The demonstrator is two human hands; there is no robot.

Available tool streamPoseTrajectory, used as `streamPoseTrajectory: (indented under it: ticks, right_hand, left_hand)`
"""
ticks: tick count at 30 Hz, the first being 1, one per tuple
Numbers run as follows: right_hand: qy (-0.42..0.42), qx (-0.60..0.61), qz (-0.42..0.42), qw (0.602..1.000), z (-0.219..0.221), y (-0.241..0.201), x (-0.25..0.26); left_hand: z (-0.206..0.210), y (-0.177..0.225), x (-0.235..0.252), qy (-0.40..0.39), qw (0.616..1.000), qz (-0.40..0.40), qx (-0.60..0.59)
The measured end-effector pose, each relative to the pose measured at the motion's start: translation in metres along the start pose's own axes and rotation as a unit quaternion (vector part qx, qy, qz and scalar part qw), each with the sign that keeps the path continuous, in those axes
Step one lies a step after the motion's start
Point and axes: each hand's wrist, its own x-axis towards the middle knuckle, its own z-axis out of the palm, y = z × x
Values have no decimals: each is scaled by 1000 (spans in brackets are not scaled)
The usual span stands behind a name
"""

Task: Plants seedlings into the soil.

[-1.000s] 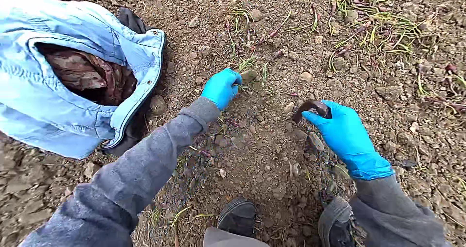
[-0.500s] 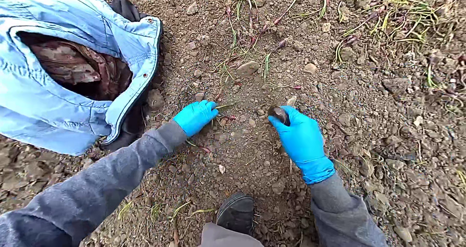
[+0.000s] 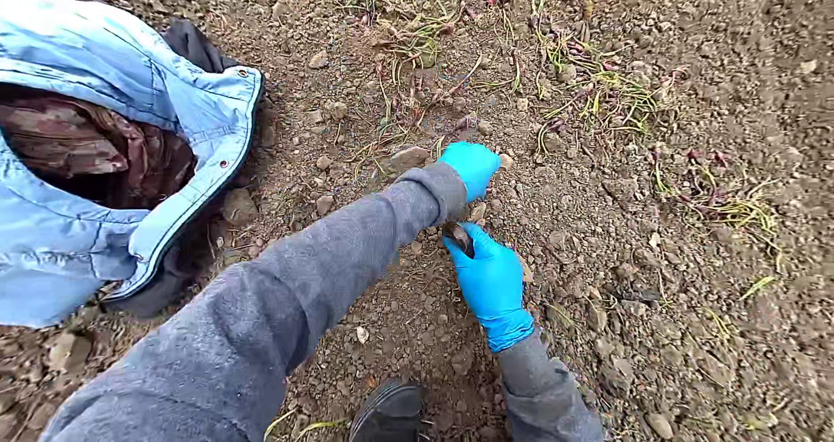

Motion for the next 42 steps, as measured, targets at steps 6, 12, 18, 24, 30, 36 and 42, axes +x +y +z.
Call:
streamPoseTrajectory:
  ticks: [6,12,18,24,30,36,42]
  right_hand:
    - [18,20,-14,1000,5,7,-4]
    - [18,-2,-25,1000,2,5,3]
    - [28,2,-45,999,-1,5,5]
    - [-78,-14,-7,997,-20,-12,24]
    - [17,112,-156,981,-131,-73,3]
    - [6,156,-302,941,-129,-58,44]
    - [-119,-10,-139,983,13,-83,55]
  left_hand:
    - [4,-13,-2,8,987,-119,-104]
    - [-1,-41,42,-31,972,-224,-67]
    - [-1,-98,6,3,985,-150,-89]
    - [2,-81,11,-44,990,-120,-66]
    - [-10,-95,-10,80,958,-198,-189]
    - [-11,-146,-189,70,954,-200,-213]
    - [70,-101,-250,-44,955,-264,-124]
